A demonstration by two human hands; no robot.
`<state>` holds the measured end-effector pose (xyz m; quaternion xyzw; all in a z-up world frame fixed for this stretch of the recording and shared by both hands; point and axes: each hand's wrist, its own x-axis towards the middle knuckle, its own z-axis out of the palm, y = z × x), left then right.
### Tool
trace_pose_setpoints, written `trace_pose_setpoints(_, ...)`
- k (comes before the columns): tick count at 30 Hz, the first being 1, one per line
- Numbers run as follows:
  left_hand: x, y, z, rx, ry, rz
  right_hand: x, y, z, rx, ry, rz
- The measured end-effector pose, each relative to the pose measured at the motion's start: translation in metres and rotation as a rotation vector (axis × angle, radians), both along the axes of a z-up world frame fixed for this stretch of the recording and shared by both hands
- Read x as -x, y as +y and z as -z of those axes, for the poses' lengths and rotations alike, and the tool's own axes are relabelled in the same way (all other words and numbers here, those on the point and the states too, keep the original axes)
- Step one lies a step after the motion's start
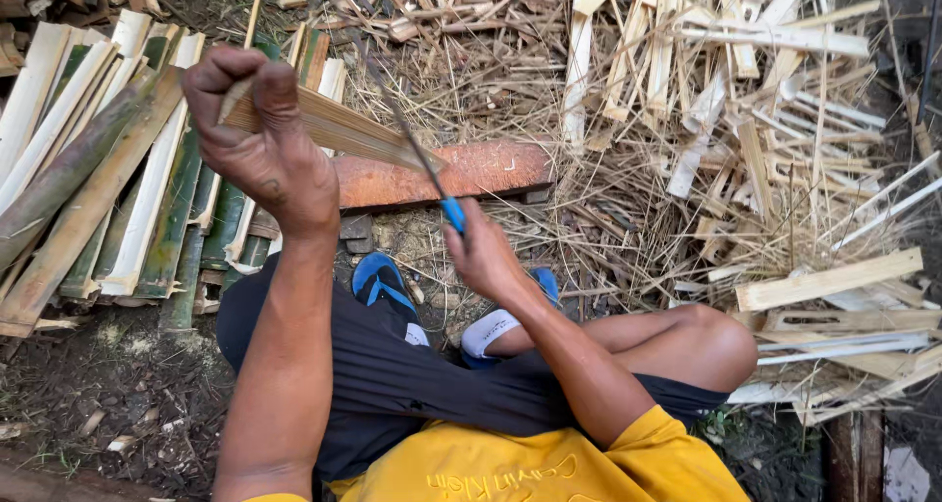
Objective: The person sits on the ground and uses a long knife to split bamboo strips into thinner slats. They repeatedly pick up bamboo pieces, position them on a wooden block, and draw the knife along the grain to create thin strips, which accumulate on the ground.
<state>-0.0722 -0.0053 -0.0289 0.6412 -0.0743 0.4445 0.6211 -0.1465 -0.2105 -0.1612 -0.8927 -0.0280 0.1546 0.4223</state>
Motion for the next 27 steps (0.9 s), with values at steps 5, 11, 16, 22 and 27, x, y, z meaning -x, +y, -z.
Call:
trace_pose_setpoints(5,-0.001,-0.007,-0.007,0.076,-0.043,0.037,0.02,0.038,-0.075,-0.241,-0.31,-0.053)
trace_pose_setpoints(11,-0.003,0.01,-0.008,0.083,-0.095,0.099,-0.006,0.036,-0.038,-0.075,-0.11,-0.015)
trace_pose_setpoints(16,-0.011,0.011,-0.003,0.116,-0.085,0.128,-0.006,0.03,0.043,-0.032,-0.08,0.015)
trace_pose_setpoints(22,-0.024,0.013,-0.006,0.143,-0.086,0.167,-0.026,-0.034,0.187,0.243,0.128,0.177)
trace_pose_setpoints(27,-0.019,0.014,-0.012,-0.393,-0.004,0.057,-0.024,-0.029,0.119,0.146,0.064,0.095)
